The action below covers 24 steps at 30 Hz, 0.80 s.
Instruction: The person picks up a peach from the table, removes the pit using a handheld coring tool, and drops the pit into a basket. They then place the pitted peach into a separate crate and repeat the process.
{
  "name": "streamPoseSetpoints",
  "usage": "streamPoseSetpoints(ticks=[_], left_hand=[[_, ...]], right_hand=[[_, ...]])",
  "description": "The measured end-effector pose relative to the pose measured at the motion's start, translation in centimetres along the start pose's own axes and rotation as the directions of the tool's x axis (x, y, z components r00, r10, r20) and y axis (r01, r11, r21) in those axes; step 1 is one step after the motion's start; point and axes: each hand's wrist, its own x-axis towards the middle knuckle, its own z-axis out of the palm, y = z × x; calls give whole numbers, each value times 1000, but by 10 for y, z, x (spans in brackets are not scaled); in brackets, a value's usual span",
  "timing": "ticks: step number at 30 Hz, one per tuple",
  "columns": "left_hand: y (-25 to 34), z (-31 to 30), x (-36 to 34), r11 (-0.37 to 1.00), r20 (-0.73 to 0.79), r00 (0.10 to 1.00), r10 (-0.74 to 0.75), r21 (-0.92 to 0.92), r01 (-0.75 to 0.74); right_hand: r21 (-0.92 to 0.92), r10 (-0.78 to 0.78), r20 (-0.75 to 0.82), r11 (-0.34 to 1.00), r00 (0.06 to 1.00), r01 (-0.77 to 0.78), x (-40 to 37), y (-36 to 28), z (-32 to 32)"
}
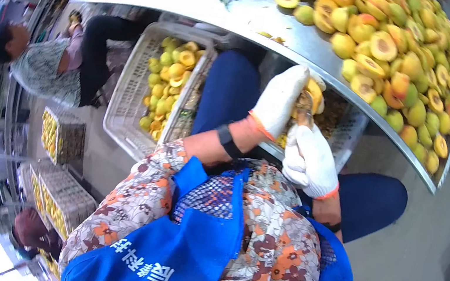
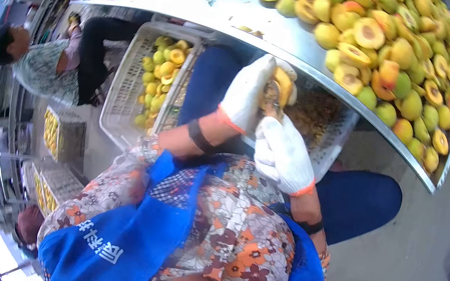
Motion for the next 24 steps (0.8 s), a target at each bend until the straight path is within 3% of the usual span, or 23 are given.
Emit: streamPoseSetpoints(ticks=[2,5,7,8,9,10,11,12,13,14,15,17,19,21,22,24], left_hand=[[-4,3,-2,935,-210,959,-188,-337,110],[12,-14,-7,980,-315,941,-124,-186,67],[31,-54,-11,992,-420,900,119,15,-124],[24,-110,1,897,-488,762,424,340,-282],[28,-188,2,244,-93,664,742,960,-139],[72,-180,-20,113,-173,775,607,985,131],[99,-171,-24,-353,-217,839,499,833,425],[100,-160,-33,-735,51,807,589,448,508],[98,-174,-23,-730,215,761,612,526,437],[93,-158,-5,-595,249,749,614,769,232],[87,-131,11,-394,267,739,619,919,-1],[62,-46,35,-20,196,857,477,977,-212],[31,6,69,-40,418,795,440,893,-448],[11,44,94,-246,526,759,384,851,-465],[6,52,108,-240,534,752,386,845,-477],[-4,61,127,-164,392,906,159,916,-367]], right_hand=[[-131,-21,113,991,993,36,-1,-2,-2],[-151,-19,199,987,980,50,-3,-3,-2],[-71,-50,164,995,985,62,-8,-4,-11],[-106,-54,72,992,996,62,-13,-8,-15],[-135,-73,-27,989,997,69,-19,-13,-20],[-214,-29,-68,977,997,14,-23,-15,-34],[-831,-222,-44,549,974,88,-25,-12,-50],[-820,-215,-101,571,971,42,-21,-3,-69],[-806,-202,-152,592,967,-3,-17,2,-79],[-847,-202,-140,531,969,-12,-16,0,-74],[-680,-58,-347,703,936,-208,-18,-9,-52],[-864,-251,-229,497,940,-78,-10,0,-56],[-934,-386,-84,352,919,62,-7,7,-64],[-991,-538,74,51,839,120,-10,13,-72],[-994,-504,76,27,860,104,-8,19,-84],[-995,-493,5,80,870,51,-28,7,-65]])
